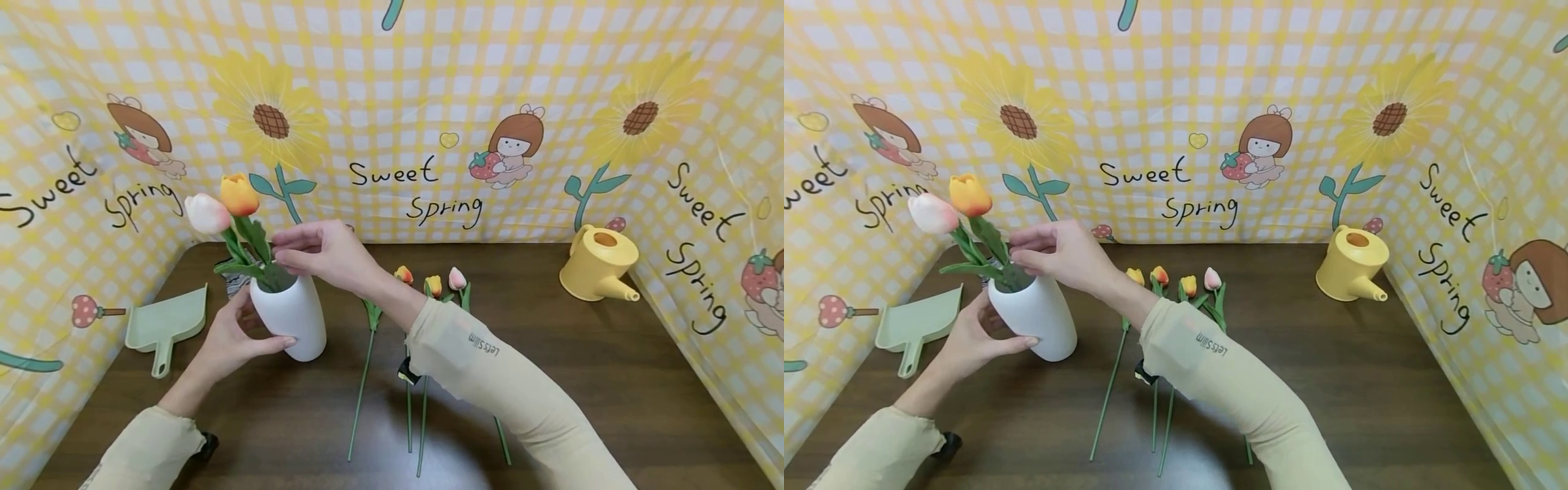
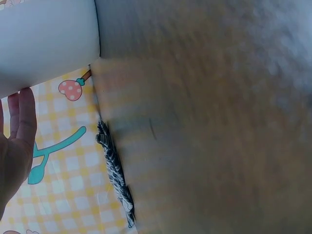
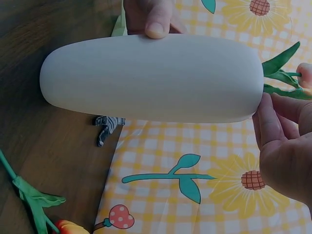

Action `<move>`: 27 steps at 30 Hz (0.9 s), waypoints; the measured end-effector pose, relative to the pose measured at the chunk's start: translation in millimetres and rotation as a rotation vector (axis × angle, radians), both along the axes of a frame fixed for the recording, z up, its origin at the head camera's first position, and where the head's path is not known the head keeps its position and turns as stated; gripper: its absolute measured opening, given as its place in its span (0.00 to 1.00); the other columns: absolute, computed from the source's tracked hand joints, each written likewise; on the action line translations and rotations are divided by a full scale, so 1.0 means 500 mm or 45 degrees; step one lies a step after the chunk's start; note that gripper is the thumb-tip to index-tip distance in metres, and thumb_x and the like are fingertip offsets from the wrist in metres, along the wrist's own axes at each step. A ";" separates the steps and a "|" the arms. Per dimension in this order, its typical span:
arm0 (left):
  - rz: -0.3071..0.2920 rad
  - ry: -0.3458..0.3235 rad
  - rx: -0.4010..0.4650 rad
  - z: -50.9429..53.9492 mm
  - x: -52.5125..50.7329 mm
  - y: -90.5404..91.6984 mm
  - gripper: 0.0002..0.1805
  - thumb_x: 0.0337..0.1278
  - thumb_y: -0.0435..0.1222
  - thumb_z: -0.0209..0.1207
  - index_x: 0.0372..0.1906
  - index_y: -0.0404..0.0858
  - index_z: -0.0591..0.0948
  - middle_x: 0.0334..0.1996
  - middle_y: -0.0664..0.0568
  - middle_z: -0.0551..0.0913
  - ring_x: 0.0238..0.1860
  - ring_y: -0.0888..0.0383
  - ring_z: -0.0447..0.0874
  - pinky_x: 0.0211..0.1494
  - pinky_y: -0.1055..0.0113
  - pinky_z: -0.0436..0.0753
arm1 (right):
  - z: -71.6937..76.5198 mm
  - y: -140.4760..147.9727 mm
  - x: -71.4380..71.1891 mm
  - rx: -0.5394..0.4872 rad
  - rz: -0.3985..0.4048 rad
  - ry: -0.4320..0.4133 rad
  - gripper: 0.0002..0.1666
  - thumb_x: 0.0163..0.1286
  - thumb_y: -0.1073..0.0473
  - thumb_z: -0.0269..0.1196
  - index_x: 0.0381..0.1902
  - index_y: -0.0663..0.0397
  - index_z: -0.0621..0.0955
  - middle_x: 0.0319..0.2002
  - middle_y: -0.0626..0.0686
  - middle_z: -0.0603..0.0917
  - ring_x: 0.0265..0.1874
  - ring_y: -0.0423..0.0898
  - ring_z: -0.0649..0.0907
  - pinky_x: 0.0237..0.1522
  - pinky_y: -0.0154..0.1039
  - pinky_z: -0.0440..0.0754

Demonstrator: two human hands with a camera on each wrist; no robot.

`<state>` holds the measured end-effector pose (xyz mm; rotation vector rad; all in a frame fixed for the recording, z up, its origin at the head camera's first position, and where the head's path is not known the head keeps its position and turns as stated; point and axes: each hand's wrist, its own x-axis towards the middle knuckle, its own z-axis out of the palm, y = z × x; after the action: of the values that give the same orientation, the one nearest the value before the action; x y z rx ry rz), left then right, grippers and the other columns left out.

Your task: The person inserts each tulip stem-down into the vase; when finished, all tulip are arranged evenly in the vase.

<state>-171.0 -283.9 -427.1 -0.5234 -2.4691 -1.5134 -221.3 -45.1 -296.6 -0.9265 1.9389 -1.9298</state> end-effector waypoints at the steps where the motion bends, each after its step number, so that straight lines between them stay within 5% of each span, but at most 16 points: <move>1: -0.001 -0.005 0.004 0.002 0.000 0.000 0.52 0.33 0.27 0.82 0.70 0.46 0.69 0.51 0.50 0.83 0.48 0.58 0.85 0.47 0.71 0.85 | 0.000 0.000 0.000 -0.015 0.002 -0.001 0.17 0.69 0.68 0.68 0.54 0.66 0.84 0.42 0.56 0.89 0.40 0.48 0.89 0.43 0.41 0.88; 14: -0.011 -0.039 0.042 0.007 0.001 -0.001 0.50 0.33 0.26 0.82 0.67 0.44 0.71 0.51 0.49 0.83 0.47 0.57 0.86 0.47 0.70 0.86 | 0.014 0.040 0.013 -0.189 -0.052 -0.078 0.18 0.70 0.69 0.66 0.57 0.67 0.81 0.50 0.61 0.86 0.48 0.52 0.87 0.47 0.49 0.87; 21: -0.009 -0.028 0.019 0.010 -0.006 -0.006 0.49 0.33 0.26 0.82 0.67 0.46 0.72 0.51 0.50 0.83 0.48 0.57 0.85 0.47 0.72 0.85 | 0.020 0.115 0.026 -0.141 -0.097 0.007 0.19 0.71 0.67 0.66 0.58 0.64 0.81 0.49 0.58 0.86 0.46 0.51 0.87 0.44 0.50 0.88; 27: -0.015 -0.020 0.008 0.015 -0.011 -0.008 0.51 0.32 0.26 0.82 0.68 0.46 0.71 0.53 0.51 0.82 0.50 0.57 0.84 0.50 0.74 0.83 | -0.009 0.194 0.027 -0.004 -0.205 0.047 0.21 0.70 0.68 0.67 0.60 0.63 0.80 0.45 0.58 0.87 0.41 0.53 0.88 0.39 0.53 0.88</move>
<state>-176.4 -288.0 -419.8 -0.5279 -2.4767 -1.5347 -207.7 52.0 -301.1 -0.8355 2.0905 -2.0164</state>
